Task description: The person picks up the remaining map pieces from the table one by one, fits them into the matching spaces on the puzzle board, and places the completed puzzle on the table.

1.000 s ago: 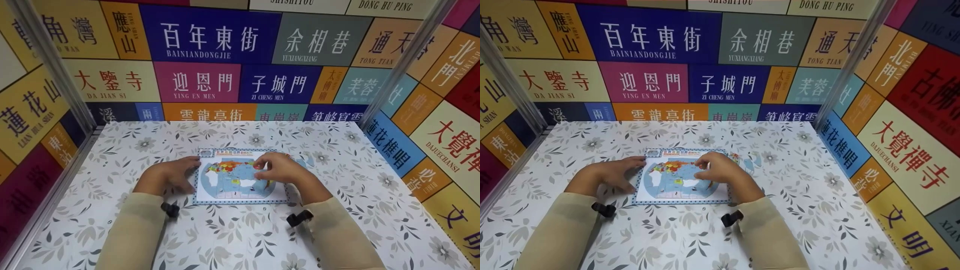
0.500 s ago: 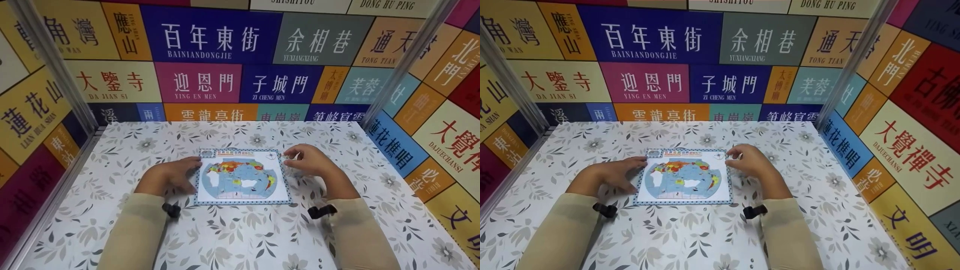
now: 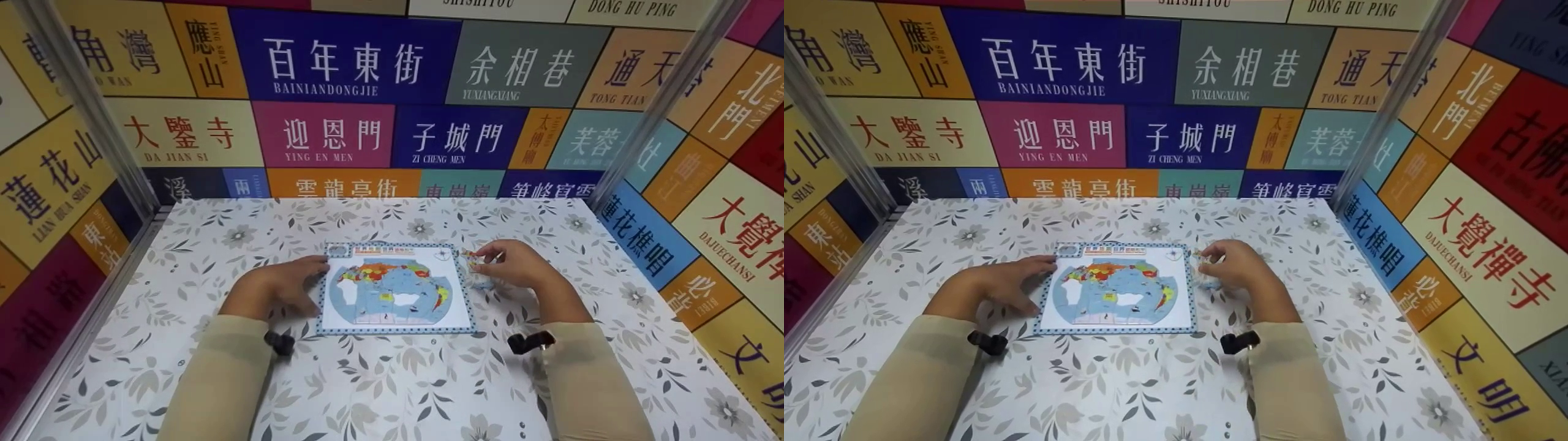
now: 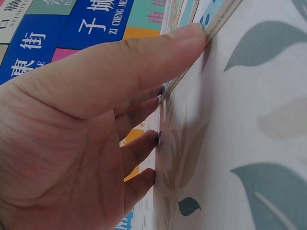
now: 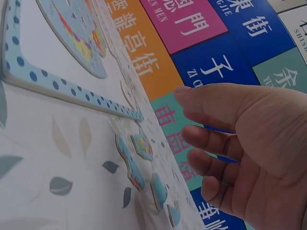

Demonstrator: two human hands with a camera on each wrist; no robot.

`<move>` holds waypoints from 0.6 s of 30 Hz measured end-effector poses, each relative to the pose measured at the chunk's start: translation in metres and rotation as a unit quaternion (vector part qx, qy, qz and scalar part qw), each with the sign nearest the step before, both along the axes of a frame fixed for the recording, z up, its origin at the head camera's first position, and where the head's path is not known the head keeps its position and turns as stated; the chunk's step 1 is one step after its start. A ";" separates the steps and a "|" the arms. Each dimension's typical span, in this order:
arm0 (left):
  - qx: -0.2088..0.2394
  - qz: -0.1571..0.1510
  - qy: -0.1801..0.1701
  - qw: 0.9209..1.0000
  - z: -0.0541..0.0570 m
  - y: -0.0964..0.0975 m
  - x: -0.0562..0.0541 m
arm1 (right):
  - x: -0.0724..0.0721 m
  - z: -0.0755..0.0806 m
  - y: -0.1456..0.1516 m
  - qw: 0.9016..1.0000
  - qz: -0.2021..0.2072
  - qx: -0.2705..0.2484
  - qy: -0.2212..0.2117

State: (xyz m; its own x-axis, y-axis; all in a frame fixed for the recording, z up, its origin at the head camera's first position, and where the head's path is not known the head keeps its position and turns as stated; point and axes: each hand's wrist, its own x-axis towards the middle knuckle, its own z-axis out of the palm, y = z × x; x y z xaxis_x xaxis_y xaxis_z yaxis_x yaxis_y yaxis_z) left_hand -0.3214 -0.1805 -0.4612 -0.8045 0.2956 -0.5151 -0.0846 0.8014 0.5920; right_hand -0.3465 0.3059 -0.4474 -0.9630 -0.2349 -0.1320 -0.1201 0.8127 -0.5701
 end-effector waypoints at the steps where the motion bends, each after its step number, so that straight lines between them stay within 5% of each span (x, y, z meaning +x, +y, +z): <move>1: 0.001 0.001 0.000 1.000 0.000 0.000 0.000 | 0.000 -0.001 0.002 1.000 -0.001 0.000 -0.002; 18: -0.012 -0.003 0.001 1.000 0.000 0.000 0.000 | -0.002 -0.008 0.021 0.999 -0.001 0.015 -0.033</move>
State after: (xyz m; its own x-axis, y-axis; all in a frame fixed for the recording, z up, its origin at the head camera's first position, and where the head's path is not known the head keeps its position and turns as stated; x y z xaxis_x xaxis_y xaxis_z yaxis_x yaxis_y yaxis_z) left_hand -0.3216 -0.1807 -0.4614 -0.8035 0.2877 -0.5212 -0.0792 0.8160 0.5726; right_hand -0.3481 0.3267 -0.4556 -0.9523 -0.2283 -0.2023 -0.0818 0.8301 -0.5516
